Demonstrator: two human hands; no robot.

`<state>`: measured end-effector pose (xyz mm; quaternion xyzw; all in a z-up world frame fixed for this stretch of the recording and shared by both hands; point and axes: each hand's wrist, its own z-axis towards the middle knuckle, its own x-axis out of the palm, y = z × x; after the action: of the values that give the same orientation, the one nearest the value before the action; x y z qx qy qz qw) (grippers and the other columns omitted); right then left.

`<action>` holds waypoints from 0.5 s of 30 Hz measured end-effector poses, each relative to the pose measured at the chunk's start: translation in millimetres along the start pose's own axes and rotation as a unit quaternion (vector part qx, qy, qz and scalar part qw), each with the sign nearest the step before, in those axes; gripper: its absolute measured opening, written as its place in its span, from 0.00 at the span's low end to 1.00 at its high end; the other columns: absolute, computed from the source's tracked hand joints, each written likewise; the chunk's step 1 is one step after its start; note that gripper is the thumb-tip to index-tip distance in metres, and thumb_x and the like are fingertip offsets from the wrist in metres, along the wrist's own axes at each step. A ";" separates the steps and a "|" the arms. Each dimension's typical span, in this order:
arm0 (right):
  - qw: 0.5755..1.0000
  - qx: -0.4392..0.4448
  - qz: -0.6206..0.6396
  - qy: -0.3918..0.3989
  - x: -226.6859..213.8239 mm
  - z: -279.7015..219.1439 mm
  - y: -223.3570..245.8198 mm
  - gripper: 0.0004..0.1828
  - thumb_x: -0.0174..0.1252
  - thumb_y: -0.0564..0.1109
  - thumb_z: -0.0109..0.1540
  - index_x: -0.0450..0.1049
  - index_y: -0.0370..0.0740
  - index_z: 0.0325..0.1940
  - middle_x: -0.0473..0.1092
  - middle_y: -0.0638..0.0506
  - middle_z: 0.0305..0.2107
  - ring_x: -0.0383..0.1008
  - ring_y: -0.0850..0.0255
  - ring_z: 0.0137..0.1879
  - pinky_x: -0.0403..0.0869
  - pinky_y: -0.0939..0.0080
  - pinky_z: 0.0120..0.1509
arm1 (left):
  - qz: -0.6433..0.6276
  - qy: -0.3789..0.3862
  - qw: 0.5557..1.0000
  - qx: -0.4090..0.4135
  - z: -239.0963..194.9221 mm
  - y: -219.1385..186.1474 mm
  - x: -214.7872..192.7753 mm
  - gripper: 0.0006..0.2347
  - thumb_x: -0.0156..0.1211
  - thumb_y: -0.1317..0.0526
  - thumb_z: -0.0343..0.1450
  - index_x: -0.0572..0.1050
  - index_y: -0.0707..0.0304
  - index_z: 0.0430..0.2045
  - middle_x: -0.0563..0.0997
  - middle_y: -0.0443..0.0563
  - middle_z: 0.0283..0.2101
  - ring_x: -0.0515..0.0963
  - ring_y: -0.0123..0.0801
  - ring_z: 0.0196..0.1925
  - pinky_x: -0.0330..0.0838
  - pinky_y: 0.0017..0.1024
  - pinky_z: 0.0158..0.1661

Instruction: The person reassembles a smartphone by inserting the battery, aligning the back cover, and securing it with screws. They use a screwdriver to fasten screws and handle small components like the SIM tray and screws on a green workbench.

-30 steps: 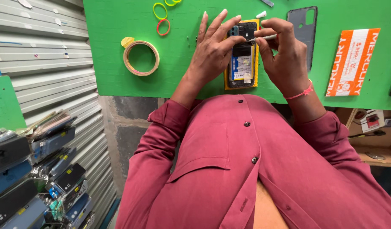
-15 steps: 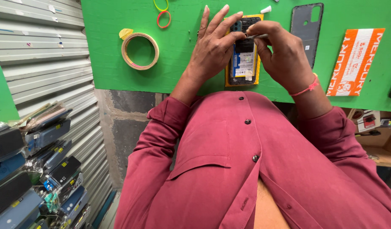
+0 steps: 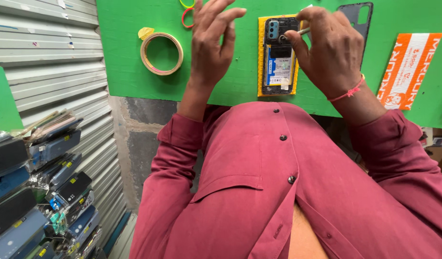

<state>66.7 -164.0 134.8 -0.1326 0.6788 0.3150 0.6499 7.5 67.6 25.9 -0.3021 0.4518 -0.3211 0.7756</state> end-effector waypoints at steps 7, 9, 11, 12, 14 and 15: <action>0.999 -0.046 0.022 -0.020 6.0 -2.6 -5.2 0.14 0.67 0.45 0.70 0.68 0.41 0.53 0.75 0.49 0.34 0.76 0.50 0.39 0.71 0.50 0.39 | 0.066 -0.054 0.996 -0.038 -39.4 -1.5 -15.5 0.09 0.56 0.69 0.77 0.79 0.58 0.48 0.81 0.47 0.55 0.78 0.37 0.59 0.65 0.38 0.63; 0.991 -0.092 0.042 -0.092 6.4 1.5 -5.1 0.16 0.66 0.42 0.72 0.65 0.40 0.54 0.75 0.47 0.39 0.76 0.48 0.45 0.73 0.50 0.45 | 0.078 -0.054 0.995 -0.034 -45.8 -2.5 -15.5 0.09 0.57 0.68 0.76 0.79 0.57 0.47 0.82 0.45 0.52 0.79 0.36 0.56 0.67 0.36 0.60; 0.993 -0.092 0.035 -0.066 7.3 3.4 -2.9 0.15 0.67 0.42 0.72 0.66 0.40 0.54 0.74 0.48 0.36 0.76 0.49 0.40 0.72 0.51 0.42 | 0.082 -0.053 0.995 -0.023 -50.0 -0.4 -15.1 0.09 0.58 0.68 0.76 0.79 0.57 0.47 0.82 0.45 0.50 0.79 0.35 0.54 0.68 0.35 0.57; 0.994 -0.090 0.032 -0.050 7.4 1.5 -1.4 0.15 0.68 0.43 0.72 0.67 0.40 0.53 0.74 0.48 0.34 0.76 0.50 0.38 0.72 0.51 0.40 | 0.079 -0.050 0.996 -0.015 -51.2 1.2 -14.0 0.09 0.58 0.69 0.76 0.79 0.57 0.48 0.82 0.45 0.49 0.79 0.34 0.54 0.68 0.35 0.56; 0.996 -0.087 0.020 -0.029 3.8 2.1 -1.3 0.15 0.69 0.44 0.72 0.68 0.41 0.53 0.74 0.49 0.30 0.76 0.51 0.34 0.71 0.51 0.37 | 0.080 -0.039 0.996 0.003 -49.4 2.0 -11.0 0.08 0.60 0.68 0.76 0.78 0.57 0.48 0.81 0.45 0.47 0.79 0.34 0.51 0.68 0.34 0.53; 0.996 -0.083 0.014 -0.021 1.9 3.0 -0.8 0.14 0.69 0.44 0.72 0.68 0.41 0.52 0.74 0.49 0.29 0.76 0.51 0.32 0.71 0.51 0.35 | 0.087 -0.027 0.996 0.009 -48.6 1.4 -11.2 0.08 0.61 0.67 0.75 0.78 0.57 0.48 0.81 0.45 0.46 0.78 0.33 0.50 0.67 0.35 0.52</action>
<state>69.4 -162.4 132.8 -0.1698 0.6382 0.3822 0.6464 -40.0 68.4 10.6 -0.2629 0.4524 -0.2481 0.8153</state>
